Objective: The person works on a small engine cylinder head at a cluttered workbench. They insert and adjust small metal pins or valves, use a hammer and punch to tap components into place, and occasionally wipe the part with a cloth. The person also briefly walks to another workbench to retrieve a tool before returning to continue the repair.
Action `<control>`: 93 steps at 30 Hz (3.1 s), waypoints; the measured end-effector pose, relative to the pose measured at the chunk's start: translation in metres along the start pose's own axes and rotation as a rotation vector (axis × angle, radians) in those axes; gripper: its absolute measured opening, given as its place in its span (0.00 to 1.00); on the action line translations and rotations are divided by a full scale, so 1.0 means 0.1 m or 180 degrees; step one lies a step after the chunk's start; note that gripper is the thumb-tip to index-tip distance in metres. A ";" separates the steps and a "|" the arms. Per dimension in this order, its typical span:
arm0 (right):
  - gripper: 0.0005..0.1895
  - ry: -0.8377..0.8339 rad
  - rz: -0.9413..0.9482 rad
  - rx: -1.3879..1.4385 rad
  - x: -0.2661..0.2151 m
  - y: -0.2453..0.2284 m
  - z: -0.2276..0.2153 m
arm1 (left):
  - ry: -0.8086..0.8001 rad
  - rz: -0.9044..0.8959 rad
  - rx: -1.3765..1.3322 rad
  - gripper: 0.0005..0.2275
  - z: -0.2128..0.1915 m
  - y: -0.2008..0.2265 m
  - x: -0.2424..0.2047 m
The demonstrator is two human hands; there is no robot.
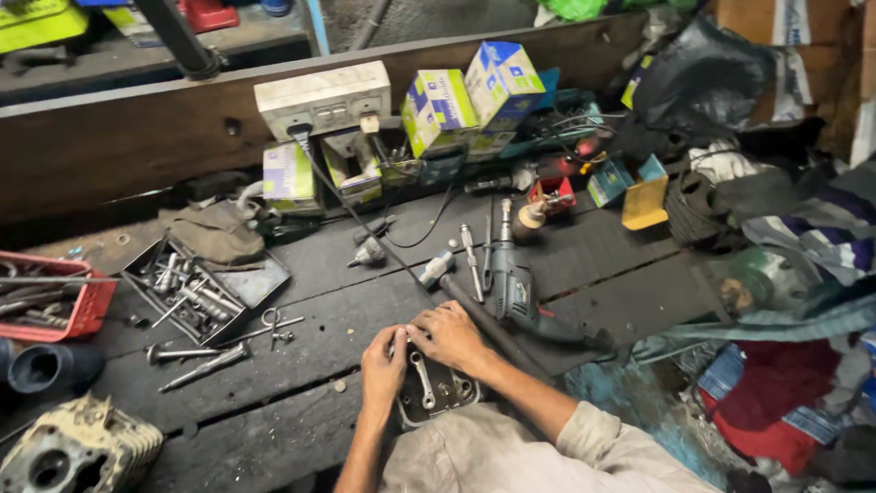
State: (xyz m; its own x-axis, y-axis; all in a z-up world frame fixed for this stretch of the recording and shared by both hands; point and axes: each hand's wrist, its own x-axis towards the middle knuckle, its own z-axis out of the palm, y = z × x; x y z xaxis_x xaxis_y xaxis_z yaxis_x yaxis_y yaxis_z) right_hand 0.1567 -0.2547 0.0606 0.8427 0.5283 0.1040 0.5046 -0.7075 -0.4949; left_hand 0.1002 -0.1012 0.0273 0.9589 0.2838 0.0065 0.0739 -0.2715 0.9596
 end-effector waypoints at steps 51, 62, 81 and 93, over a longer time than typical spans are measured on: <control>0.39 0.2063 0.0953 -0.0363 2.53 0.82 -2.63 | 0.0106 -0.0378 0.0310 0.12 -0.04 0.13 -0.03; 0.33 0.2241 0.0641 -0.0500 2.44 0.73 -3.13 | 0.0045 -0.0393 0.0325 0.12 -0.05 0.14 -0.01; 0.33 0.2302 0.0478 -0.0544 2.46 0.64 -3.12 | -0.0052 -0.0376 0.0356 0.12 -0.09 0.20 0.02; 0.33 0.2252 0.0411 -0.0672 2.33 0.62 -3.21 | -0.0065 -0.0314 0.0355 0.12 -0.09 0.17 0.01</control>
State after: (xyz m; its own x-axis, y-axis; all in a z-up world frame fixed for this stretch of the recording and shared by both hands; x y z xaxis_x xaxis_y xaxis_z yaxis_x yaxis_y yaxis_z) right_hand 0.4448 -0.3260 0.3306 0.7813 0.0574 0.6215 0.3588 -0.8561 -0.3720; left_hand 0.0998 -0.0976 0.0464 0.9508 0.2956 -0.0933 0.1970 -0.3440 0.9181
